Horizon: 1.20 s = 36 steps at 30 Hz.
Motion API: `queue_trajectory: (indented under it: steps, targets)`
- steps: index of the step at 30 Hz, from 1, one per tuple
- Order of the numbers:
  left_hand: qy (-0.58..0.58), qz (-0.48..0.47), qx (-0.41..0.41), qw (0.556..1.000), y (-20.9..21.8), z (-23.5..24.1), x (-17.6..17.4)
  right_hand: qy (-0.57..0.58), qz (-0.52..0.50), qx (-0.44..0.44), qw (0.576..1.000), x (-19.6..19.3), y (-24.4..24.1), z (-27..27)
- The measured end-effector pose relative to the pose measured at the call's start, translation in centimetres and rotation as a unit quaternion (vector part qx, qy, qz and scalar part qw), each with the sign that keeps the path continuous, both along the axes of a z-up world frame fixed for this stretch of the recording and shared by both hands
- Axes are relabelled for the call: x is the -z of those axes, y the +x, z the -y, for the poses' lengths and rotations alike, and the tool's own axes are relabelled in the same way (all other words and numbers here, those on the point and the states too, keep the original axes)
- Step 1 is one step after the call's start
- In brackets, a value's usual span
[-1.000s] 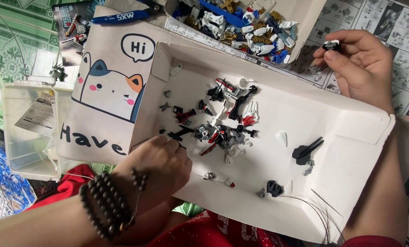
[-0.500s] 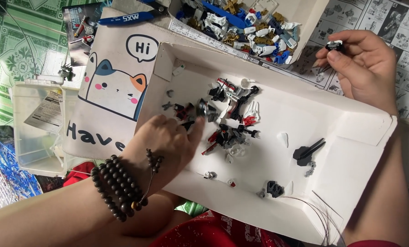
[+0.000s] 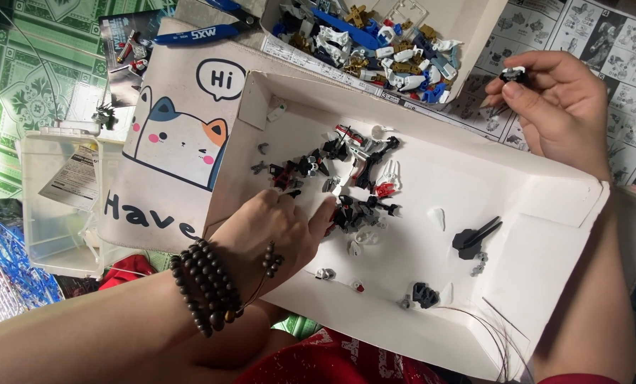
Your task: The person assembles small plastic model kit parts by hand, following a printed instruction sheet. They pick up individual pieces from a white tray, connect them, and place the assembled sub-assemblies back into the tray.
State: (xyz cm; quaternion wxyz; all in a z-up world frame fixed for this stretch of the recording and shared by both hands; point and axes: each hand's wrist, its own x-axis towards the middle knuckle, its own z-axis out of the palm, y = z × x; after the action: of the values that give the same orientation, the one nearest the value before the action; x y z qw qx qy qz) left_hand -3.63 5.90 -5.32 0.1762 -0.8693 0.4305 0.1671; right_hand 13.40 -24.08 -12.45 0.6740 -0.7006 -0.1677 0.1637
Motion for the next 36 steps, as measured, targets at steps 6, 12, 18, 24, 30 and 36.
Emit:
queue_trajectory:
  steps: [6, 12, 18, 24, 30, 36]
  targets:
    - [-0.099, -0.019, -0.045, 0.994, -0.7, 0.4, -0.9, -0.002, -0.001, -0.006, 1.0, 0.4, 0.0, 0.3]
    - [-0.403, -0.068, -0.111, 0.906, -1.9, -1.1, 0.4, -0.04, 0.03, -0.038, 0.998, -0.2, -0.2, 0.5]
    - [-0.267, -0.13, -0.196, 0.935, -0.7, -1.1, -1.6, -0.057, 0.069, -0.082, 0.993, 1.0, 0.5, 1.3]
    - [-0.342, 0.065, 0.045, 0.936, -1.9, -0.7, -2.7, -0.046, 0.069, -0.07, 0.994, -0.1, -0.2, 0.6]
    - [-0.127, 0.056, 0.185, 0.973, -1.7, -1.1, 2.7, -0.011, 0.076, -0.033, 0.996, 0.8, -0.2, 0.5]
    - [-0.267, -0.144, -0.225, 0.926, 0.6, 1.5, -0.8, 0.003, 0.05, -0.021, 0.999, 0.6, -0.2, 0.3]
